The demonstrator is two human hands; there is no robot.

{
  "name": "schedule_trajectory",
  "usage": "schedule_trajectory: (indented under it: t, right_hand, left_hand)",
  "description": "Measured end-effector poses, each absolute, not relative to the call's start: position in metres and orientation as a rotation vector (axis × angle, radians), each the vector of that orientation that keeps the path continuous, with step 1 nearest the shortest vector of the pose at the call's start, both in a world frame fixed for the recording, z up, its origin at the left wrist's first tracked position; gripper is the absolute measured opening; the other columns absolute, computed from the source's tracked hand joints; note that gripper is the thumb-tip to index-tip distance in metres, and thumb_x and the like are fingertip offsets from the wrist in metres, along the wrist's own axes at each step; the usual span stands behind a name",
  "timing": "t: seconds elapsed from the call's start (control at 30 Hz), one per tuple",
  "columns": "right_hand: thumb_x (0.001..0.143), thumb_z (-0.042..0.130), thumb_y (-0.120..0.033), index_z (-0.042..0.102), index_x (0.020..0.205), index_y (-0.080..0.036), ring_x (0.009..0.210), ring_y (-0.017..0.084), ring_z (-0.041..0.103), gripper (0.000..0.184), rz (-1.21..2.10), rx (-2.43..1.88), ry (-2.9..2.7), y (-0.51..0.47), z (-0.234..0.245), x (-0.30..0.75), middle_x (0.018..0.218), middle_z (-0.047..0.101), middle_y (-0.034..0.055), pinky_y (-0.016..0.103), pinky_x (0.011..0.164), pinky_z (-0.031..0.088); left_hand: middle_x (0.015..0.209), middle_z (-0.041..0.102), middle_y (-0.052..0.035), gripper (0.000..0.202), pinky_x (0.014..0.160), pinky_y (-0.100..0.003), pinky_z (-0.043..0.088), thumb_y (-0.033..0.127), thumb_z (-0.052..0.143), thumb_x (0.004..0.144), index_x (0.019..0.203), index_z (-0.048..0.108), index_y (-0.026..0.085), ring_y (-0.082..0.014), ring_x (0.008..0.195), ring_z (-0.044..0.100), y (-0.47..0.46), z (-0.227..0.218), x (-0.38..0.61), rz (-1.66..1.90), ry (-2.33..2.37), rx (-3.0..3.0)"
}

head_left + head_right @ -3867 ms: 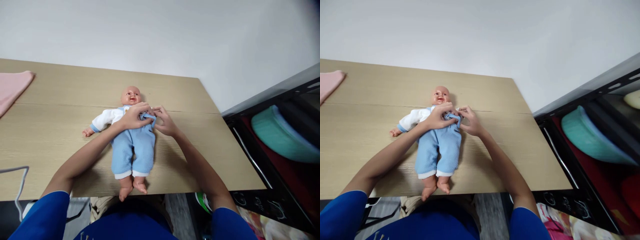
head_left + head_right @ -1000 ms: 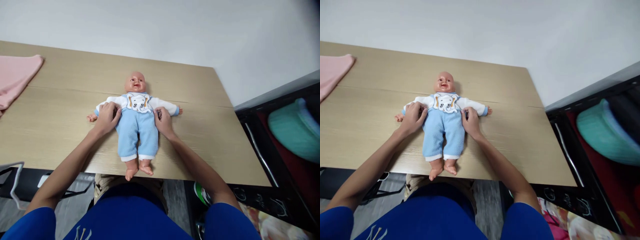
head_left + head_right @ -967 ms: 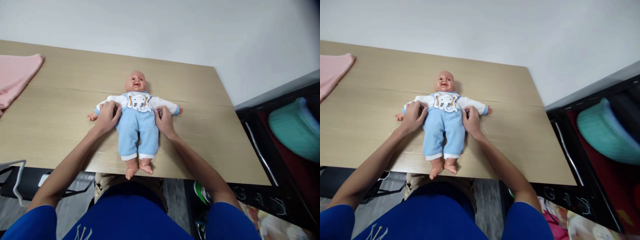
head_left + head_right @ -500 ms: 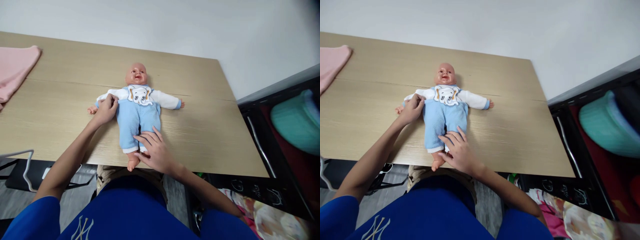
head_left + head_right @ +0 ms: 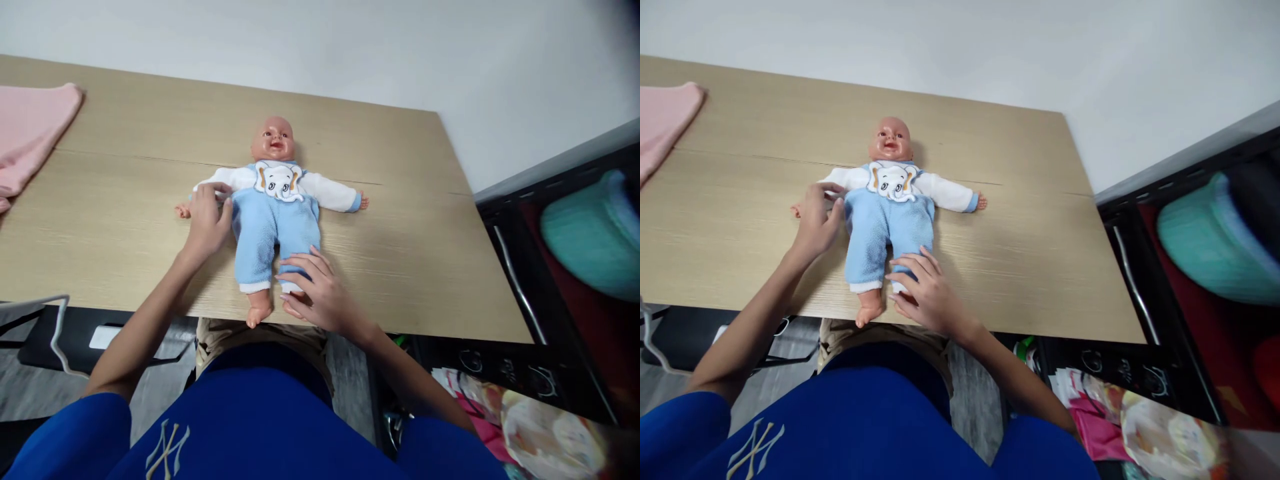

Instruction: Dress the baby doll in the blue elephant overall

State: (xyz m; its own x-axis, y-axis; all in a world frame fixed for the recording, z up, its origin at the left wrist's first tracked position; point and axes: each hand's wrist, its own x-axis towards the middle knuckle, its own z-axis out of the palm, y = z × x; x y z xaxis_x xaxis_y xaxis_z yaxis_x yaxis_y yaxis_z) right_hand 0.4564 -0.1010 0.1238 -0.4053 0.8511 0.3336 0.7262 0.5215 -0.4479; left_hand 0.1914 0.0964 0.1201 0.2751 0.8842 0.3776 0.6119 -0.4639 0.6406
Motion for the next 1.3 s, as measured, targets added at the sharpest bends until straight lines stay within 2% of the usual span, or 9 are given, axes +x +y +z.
schedule_trajectory:
  t: [0.1,0.23,0.37,0.6,0.73,0.9,1.03,1.13,1.3]
  right_hand:
    - [0.108,0.078,-0.041,0.073,0.157,-0.029,0.158,0.038,0.065,0.051,0.295,-1.310,-2.290,-0.120,0.129,0.456,0.162,0.075,0.0115,0.072,0.148,0.030]
    - [0.109,0.078,-0.056,0.036,0.186,-0.019,0.165,0.041,0.059,0.096,0.305,-1.325,-2.330,-0.140,0.128,0.438,0.177,0.061,0.0177,0.071,0.152,0.016]
    - [0.111,0.077,-0.053,0.028,0.189,-0.021,0.161,0.041,0.063,0.098,0.305,-1.351,-2.295,-0.142,0.116,0.417,0.175,0.063,0.0181,0.072,0.152,0.016]
    - [0.107,0.084,-0.037,0.066,0.163,-0.024,0.131,0.035,0.080,0.060,0.248,-1.363,-2.063,-0.138,0.099,0.411,0.140,0.085,0.0115,0.072,0.146,0.037]
    - [0.109,0.080,-0.023,0.081,0.119,-0.030,0.115,0.028,0.083,0.012,0.204,-1.333,-2.023,-0.142,0.094,0.405,0.106,0.087,0.0020,0.067,0.146,0.038]
    - [0.107,0.081,-0.014,0.074,0.106,-0.028,0.101,0.020,0.082,0.015,0.166,-1.230,-1.963,-0.145,0.096,0.404,0.097,0.084,-0.0032,0.056,0.149,0.031]
    - [0.105,0.080,-0.016,0.071,0.124,-0.028,0.110,0.025,0.082,0.024,0.066,-1.275,-1.773,-0.138,0.101,0.437,0.113,0.085,0.0038,0.056,0.132,0.052]
    - [0.109,0.073,-0.020,0.072,0.134,-0.028,0.121,0.031,0.079,0.026,-0.152,-1.485,-1.589,-0.118,0.098,0.487,0.125,0.085,0.0089,0.054,0.114,0.060]
    - [0.106,0.075,-0.051,0.059,0.163,-0.023,0.152,0.042,0.063,0.065,-0.166,-1.721,-1.668,-0.044,0.073,0.583,0.160,0.070,0.0201,0.067,0.131,0.044]
  left_hand:
    - [0.156,0.064,-0.0182,0.043,0.130,-0.064,0.049,0.047,0.058,0.115,0.153,0.053,0.029,-0.0381,0.149,0.060,0.014,0.124,0.181,1.071,1.323,2.215]
    - [0.178,0.048,-0.0200,0.088,0.133,-0.071,0.049,0.054,0.077,0.105,0.179,0.030,0.038,-0.0444,0.166,0.051,-0.082,0.111,0.163,0.800,1.228,2.201]
    - [0.177,0.053,-0.0192,0.118,0.131,-0.075,0.053,0.056,0.090,0.098,0.188,0.014,0.046,-0.0476,0.162,0.057,-0.113,0.090,0.149,0.706,1.169,2.188]
    - [0.154,0.072,-0.0104,0.088,0.115,-0.063,0.067,0.039,0.082,0.107,0.180,0.037,0.056,-0.0390,0.142,0.074,-0.112,0.080,0.148,0.811,1.133,2.135]
    - [0.139,0.075,-0.0099,0.081,0.107,-0.060,0.068,0.031,0.080,0.108,0.176,0.044,0.054,-0.0365,0.130,0.076,-0.111,0.081,0.147,0.846,1.117,2.185]
    - [0.143,0.070,-0.0138,0.071,0.109,-0.054,0.064,0.032,0.084,0.108,0.171,0.052,0.036,-0.0343,0.130,0.073,-0.103,0.083,0.140,0.871,1.072,2.295]
    - [0.150,0.065,-0.0179,0.087,0.115,-0.056,0.059,0.057,0.092,0.100,0.171,0.050,0.030,-0.0388,0.137,0.067,-0.087,0.093,0.133,0.897,1.008,2.342]
    - [0.152,0.066,-0.0179,0.067,0.119,-0.056,0.055,0.051,0.080,0.110,0.166,0.054,0.028,-0.0387,0.141,0.064,-0.063,0.110,0.141,0.956,0.955,2.369]
    - [0.148,0.071,-0.0141,0.034,0.125,-0.054,0.048,0.040,0.068,0.117,0.147,0.062,0.026,-0.0340,0.143,0.064,0.000,0.141,0.202,1.040,0.887,2.452]
